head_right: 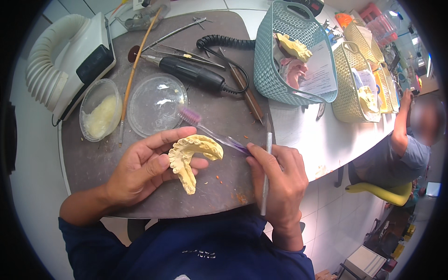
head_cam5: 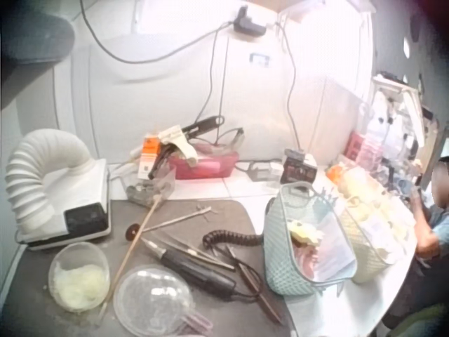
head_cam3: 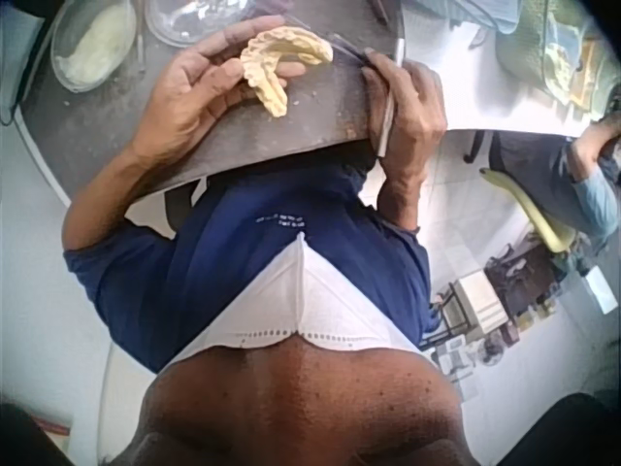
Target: The person uses a metal sculpting tool to carve and refine the surface of a yellow dental cast held in their left hand. They work on the inner contours and edges of the model, occasionally rotating it to access different areas. The person also handles a pink dental cast and a blue silicone mold, placing them into a basket on the table.
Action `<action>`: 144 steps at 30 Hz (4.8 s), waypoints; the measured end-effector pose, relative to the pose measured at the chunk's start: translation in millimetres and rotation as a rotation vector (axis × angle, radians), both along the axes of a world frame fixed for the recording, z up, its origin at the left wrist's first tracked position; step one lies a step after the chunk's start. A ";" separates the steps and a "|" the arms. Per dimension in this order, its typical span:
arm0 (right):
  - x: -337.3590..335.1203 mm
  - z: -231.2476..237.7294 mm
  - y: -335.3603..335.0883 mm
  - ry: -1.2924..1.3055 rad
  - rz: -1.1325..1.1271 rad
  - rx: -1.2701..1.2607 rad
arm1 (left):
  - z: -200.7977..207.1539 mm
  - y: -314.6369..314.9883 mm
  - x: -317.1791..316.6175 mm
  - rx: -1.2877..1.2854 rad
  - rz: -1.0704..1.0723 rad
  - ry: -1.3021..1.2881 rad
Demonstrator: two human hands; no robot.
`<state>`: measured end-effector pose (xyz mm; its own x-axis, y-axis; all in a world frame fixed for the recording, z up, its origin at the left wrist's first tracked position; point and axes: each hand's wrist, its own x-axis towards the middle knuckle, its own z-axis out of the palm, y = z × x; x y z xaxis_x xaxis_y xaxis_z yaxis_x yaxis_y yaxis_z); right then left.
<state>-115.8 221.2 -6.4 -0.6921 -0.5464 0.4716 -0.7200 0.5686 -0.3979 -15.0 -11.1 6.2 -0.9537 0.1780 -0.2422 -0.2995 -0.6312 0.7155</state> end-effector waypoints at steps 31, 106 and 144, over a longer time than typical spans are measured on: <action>-12.1 7.1 9.3 0.210 0.028 -0.002 | -12.1 9.6 14.0 -0.733 0.279 0.484; 24.2 10.1 -33.4 -0.236 0.531 -0.478 | 0.2 11.8 19.1 -1.069 0.403 0.534; -9.9 8.7 -13.7 -0.150 0.322 -0.658 | 5.8 7.9 6.9 -0.159 0.141 0.071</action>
<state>-125.6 207.5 2.3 -0.6281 -0.3709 0.6841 -0.7217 -0.0509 -0.6903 -8.1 -3.2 12.0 -0.9822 0.0063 -0.1875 -0.1610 -0.5410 0.8254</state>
